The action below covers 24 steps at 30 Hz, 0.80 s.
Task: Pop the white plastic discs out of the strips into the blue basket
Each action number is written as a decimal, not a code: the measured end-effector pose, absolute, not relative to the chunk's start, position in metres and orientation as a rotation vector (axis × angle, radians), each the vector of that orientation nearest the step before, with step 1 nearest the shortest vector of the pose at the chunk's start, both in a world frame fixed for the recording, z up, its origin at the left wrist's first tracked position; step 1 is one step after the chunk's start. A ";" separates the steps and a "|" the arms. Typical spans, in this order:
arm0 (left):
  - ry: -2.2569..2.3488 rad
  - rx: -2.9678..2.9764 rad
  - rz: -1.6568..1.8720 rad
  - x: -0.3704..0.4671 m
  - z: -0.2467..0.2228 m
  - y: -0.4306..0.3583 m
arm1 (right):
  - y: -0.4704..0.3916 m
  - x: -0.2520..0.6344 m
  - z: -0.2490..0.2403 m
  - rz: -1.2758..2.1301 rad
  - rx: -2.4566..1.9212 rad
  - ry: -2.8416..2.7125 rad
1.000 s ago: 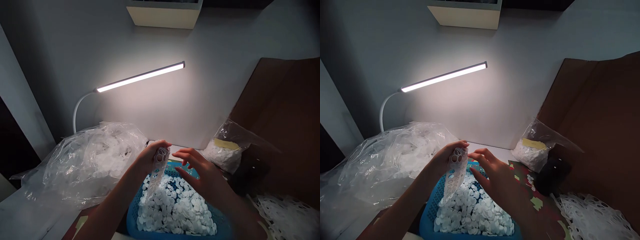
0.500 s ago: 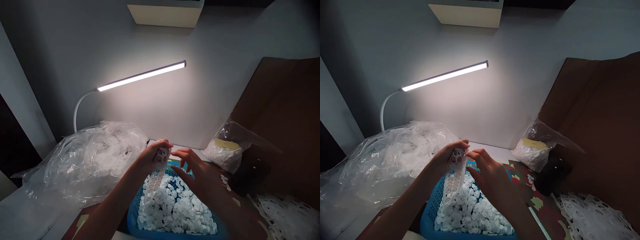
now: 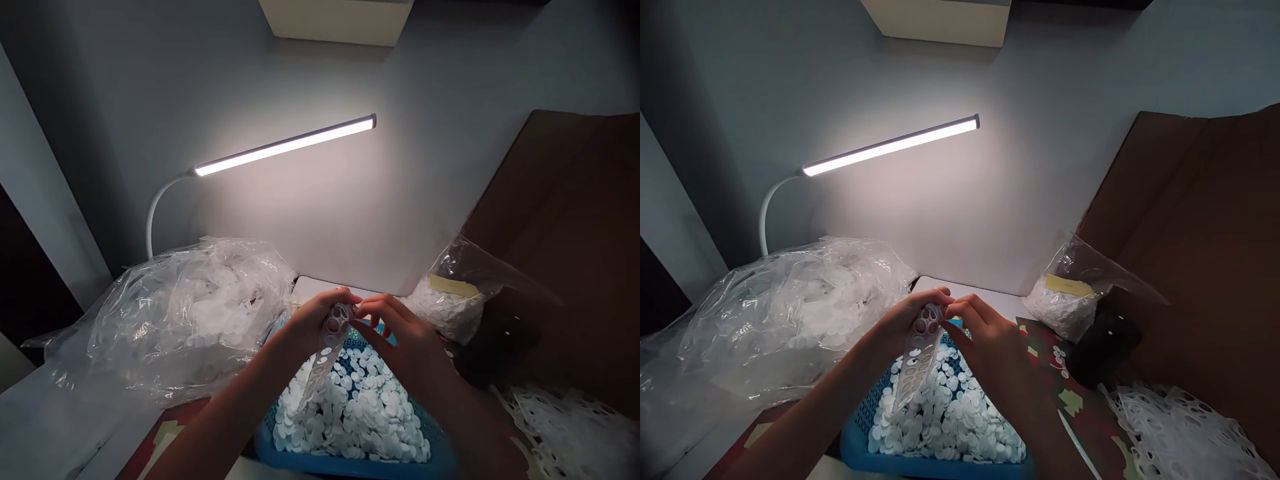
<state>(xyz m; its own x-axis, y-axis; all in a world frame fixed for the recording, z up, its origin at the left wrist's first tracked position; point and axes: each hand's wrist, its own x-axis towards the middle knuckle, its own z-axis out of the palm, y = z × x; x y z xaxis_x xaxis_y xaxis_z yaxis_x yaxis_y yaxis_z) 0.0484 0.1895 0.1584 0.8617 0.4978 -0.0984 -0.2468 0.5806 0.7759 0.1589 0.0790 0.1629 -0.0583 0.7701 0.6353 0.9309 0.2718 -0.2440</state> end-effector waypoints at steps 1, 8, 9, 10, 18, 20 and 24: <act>0.332 0.836 0.444 0.048 0.159 0.189 | 0.079 0.159 0.163 -0.312 -1.542 -1.869; 0.410 0.755 0.467 0.043 0.164 0.197 | 0.073 0.155 0.165 -0.332 -1.574 -2.108; 0.420 0.745 0.479 0.042 0.164 0.199 | 0.071 0.155 0.166 -0.317 -1.585 -2.159; 0.430 0.738 0.487 0.043 0.163 0.200 | 0.069 0.155 0.167 -0.297 -1.595 -2.206; 0.436 0.739 0.539 0.049 0.155 0.215 | 0.050 0.162 0.166 0.103 -1.619 -2.426; 0.412 0.753 0.593 0.042 0.161 0.222 | 0.047 0.161 0.165 0.167 -1.598 -2.452; 0.367 0.824 0.657 0.026 0.173 0.220 | 0.052 0.163 0.168 0.136 -1.633 -2.335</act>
